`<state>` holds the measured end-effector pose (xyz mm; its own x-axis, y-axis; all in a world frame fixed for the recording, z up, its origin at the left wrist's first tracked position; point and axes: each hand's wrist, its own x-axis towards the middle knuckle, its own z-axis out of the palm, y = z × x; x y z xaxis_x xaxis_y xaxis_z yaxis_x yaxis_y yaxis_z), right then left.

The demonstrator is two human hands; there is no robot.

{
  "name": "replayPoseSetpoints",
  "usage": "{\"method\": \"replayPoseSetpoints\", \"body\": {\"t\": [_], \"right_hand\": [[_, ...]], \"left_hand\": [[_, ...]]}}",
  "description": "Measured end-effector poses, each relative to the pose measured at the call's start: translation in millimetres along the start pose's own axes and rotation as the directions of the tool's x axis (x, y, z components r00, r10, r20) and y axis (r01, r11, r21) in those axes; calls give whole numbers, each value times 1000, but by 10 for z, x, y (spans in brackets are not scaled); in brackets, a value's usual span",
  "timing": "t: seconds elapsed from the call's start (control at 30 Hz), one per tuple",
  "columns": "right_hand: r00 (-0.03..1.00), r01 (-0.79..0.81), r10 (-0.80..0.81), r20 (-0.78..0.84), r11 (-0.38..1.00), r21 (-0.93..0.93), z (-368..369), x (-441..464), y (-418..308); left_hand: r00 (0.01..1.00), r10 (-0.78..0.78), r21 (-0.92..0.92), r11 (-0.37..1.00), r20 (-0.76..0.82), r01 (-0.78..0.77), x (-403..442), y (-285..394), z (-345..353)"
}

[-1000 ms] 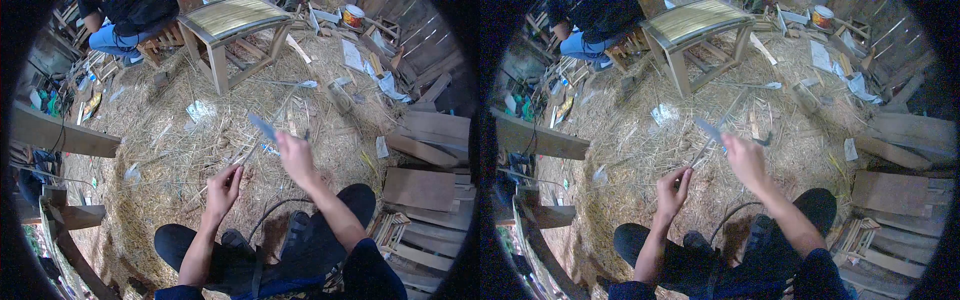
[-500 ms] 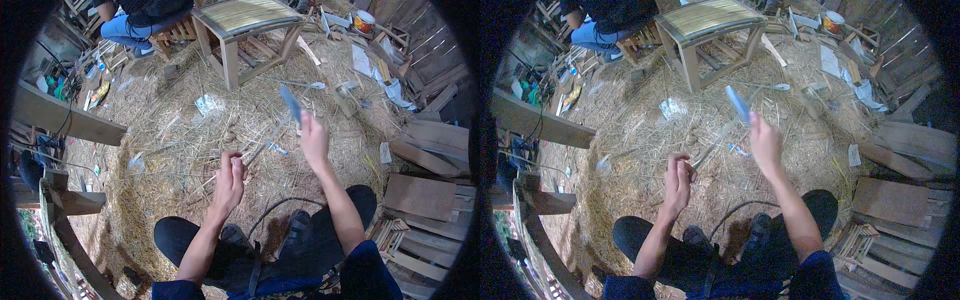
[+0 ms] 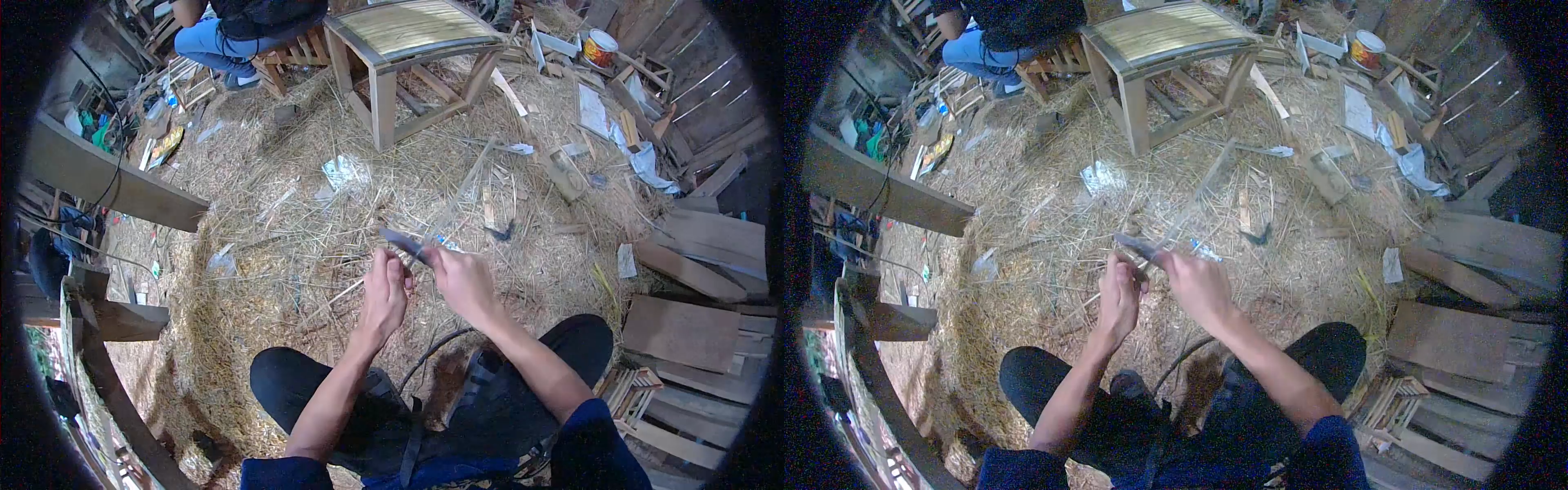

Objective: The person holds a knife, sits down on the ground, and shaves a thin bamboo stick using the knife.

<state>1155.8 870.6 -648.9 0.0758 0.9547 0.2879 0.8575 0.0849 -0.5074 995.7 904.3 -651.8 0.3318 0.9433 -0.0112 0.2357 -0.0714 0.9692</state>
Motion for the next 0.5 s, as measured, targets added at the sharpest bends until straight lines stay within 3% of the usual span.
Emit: {"method": "replayPoseSetpoints", "body": {"t": [0.2,0.23,0.33,0.37,0.47,0.5], "right_hand": [[934,-332,330,-139,943,9,-354,299,364],[954,-301,301,-20,953,-40,-257,192,310],[991,122,-121,-48,992,17,55,-17,28],[997,32,-31,75,999,-7,39,-30,52],[938,-345,344,38,939,6,-212,232,242],[964,-239,238,-119,971,4,-267,272,320]], "left_hand": [[999,15,-88,996,39,-12,-40,-21,9],[999,6,-98,995,43,-1,-52,-35,17],[999,-54,-173,983,1,54,22,-26,60],[996,-87,-205,975,-15,82,29,-27,70],[997,-72,-191,979,27,76,22,-53,30],[997,-69,-231,970,21,72,15,-20,33]]}}
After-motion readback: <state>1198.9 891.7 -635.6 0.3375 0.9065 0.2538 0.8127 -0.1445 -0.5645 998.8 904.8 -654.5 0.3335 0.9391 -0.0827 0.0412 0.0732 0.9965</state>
